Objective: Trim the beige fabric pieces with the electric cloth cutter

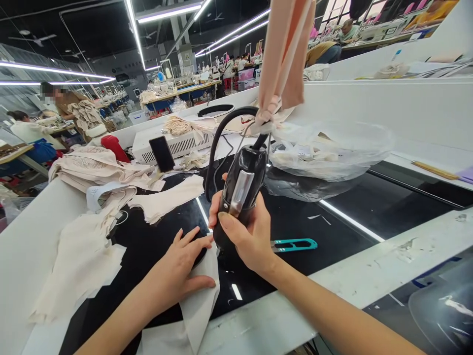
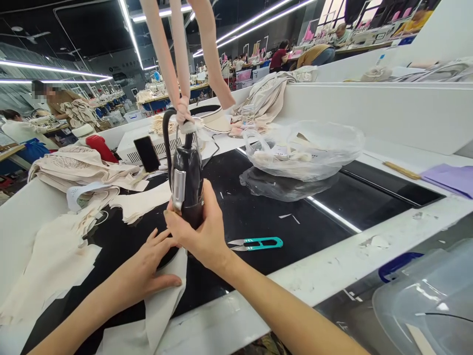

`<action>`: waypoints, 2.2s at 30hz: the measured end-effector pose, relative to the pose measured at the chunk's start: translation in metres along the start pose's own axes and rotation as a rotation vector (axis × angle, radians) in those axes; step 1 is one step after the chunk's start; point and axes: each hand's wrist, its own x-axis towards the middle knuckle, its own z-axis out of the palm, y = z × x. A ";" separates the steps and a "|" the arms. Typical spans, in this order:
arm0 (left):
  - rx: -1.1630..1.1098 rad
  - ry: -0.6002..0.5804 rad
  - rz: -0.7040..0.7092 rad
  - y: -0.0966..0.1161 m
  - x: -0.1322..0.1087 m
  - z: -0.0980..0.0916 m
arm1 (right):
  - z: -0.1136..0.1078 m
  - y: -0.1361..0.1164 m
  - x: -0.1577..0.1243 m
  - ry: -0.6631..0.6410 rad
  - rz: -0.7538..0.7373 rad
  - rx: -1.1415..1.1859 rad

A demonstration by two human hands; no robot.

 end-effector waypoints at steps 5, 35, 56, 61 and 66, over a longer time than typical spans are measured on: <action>0.022 0.041 0.006 0.000 0.000 0.002 | 0.001 0.003 0.000 0.003 -0.004 -0.042; 0.119 0.038 0.004 0.002 -0.009 0.000 | 0.005 0.006 0.004 0.000 -0.055 -0.088; 0.112 0.038 0.025 0.000 -0.008 -0.001 | 0.006 0.002 -0.004 -0.041 -0.032 -0.064; 0.129 0.031 0.036 -0.002 -0.007 0.000 | 0.006 0.000 -0.010 -0.077 -0.035 -0.057; 0.132 0.053 0.053 -0.002 -0.007 0.001 | 0.007 0.000 -0.011 -0.049 -0.025 -0.112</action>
